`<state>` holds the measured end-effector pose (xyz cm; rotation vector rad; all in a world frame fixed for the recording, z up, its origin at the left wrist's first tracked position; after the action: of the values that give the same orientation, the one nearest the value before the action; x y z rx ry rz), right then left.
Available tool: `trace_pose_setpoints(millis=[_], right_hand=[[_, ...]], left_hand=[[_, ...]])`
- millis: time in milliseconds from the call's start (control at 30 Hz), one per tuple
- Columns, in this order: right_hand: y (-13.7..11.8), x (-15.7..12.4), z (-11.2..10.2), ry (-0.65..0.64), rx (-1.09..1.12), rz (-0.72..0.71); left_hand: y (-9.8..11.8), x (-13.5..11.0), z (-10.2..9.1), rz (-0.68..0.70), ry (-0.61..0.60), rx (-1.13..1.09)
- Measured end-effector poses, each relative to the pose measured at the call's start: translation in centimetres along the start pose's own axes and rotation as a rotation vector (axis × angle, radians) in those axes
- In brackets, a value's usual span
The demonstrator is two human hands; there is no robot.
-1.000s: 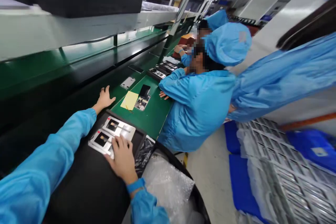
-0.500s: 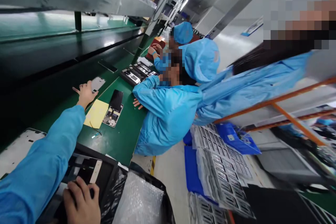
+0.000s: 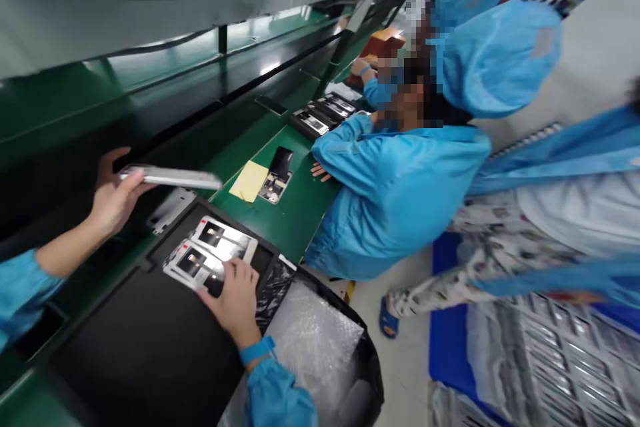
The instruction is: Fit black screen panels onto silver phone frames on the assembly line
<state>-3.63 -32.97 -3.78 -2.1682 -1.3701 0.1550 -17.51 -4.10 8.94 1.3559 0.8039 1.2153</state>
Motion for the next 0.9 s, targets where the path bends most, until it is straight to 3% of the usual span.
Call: trace_pose_setpoints(millis=[100,233,333,433,533,667,800,900], right_hand=[[-0.2,0.3,-0.2,0.003,-0.044,-0.030],[-0.6,1.4,-0.2,-0.071,-0.137,-0.074],[-0.8,2.7,-0.1,-0.139,-0.140,-0.004],[-2.6,3.1,-1.6,-0.112,-0.035,0.035],[-6.1,1.3,-5.1,-0.011,0.066,-0.005],[-12.5,-5.1,-9.4,0.080,0.229,-0.115],[-20.6,-14.6,-9.1,0.087,0.444,-0.270],[-25.2,-20.4,-7.4,0.084,0.656,-0.305]], left_hand=[[2.6,-8.9,-6.5,-0.212,0.087,-0.159],[4.7,-18.7,-13.1,-0.402,0.162,-0.182],[5.6,-24.4,-17.0,-0.464,0.247,-0.217],[7.1,-29.1,-19.4,-0.455,0.231,-0.258],[8.8,-33.7,-20.3,-0.441,0.124,-0.383],[9.9,-40.0,-19.0,-0.516,-0.163,-0.583],[11.0,-44.5,-16.6,-0.505,-0.441,-0.741],[11.3,-46.3,-16.1,-0.476,-0.530,-0.755]])
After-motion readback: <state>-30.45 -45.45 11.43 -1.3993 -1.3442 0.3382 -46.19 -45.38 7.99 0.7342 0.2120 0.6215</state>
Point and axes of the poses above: each hand's wrist, its own x-axis towards the middle knuckle, its own z-axis out of the palm, y = z × x, the point moved 10 cm from there along x, towards the middle knuckle
